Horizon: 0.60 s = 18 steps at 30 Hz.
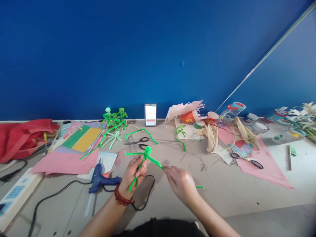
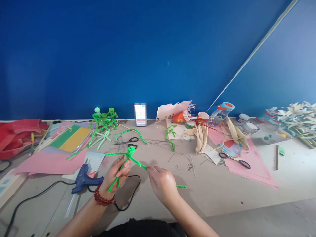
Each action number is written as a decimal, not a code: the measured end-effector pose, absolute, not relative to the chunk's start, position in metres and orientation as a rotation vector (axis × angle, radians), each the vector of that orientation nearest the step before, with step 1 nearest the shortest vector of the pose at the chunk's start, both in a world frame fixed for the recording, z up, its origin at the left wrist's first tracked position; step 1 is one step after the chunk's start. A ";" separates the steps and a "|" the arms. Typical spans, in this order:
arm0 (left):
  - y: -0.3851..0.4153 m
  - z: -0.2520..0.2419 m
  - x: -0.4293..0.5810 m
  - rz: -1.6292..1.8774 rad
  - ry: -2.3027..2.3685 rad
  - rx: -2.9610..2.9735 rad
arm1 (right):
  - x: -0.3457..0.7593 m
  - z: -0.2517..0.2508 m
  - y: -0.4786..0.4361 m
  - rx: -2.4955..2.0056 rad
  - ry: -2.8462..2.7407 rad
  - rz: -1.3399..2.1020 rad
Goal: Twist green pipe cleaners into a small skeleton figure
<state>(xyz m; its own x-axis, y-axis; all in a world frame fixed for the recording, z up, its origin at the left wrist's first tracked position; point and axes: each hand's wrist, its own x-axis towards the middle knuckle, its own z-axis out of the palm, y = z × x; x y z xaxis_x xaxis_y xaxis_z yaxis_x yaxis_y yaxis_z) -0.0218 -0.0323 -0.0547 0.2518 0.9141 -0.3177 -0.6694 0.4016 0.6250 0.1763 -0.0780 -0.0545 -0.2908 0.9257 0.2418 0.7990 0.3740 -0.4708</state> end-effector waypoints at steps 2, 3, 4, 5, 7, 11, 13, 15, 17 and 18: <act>-0.034 -0.055 -0.020 1.083 0.689 0.407 | 0.180 -0.061 -0.071 -1.503 -2.117 0.459; -0.034 -0.056 -0.019 1.080 0.685 0.429 | 0.182 -0.063 -0.068 -1.506 -2.090 0.511; -0.035 -0.056 -0.018 1.086 0.688 0.462 | 0.183 -0.063 -0.065 -1.503 -2.068 0.568; -0.035 -0.056 -0.017 1.098 0.699 0.502 | 0.184 -0.061 -0.063 -1.489 -2.051 0.630; -0.036 -0.055 -0.016 1.131 0.738 0.595 | 0.183 -0.057 -0.059 -1.421 -2.025 0.786; -0.037 -0.052 -0.014 1.153 0.830 0.763 | 0.169 -0.052 -0.052 -1.150 -1.794 1.216; -0.038 -0.053 -0.014 1.147 0.863 0.826 | 0.156 -0.055 -0.049 -1.026 -1.566 1.374; -0.038 -0.055 -0.013 1.150 0.887 0.874 | 0.145 -0.059 -0.045 -0.969 -1.377 1.462; -0.038 -0.058 -0.013 1.161 0.907 0.903 | 0.137 -0.062 -0.043 -0.968 -1.276 1.462; -0.038 -0.059 -0.012 1.165 0.914 0.910 | 0.134 -0.062 -0.043 -0.981 -1.248 1.434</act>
<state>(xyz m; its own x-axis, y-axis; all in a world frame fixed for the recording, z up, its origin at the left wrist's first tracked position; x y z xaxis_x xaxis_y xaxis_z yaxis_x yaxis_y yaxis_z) -0.0125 -0.0381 -0.0589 0.1534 0.9821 -0.1095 -0.3397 0.1565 0.9274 0.1340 -0.0426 -0.0624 -0.2150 0.9764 0.0185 -0.1531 -0.0150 -0.9881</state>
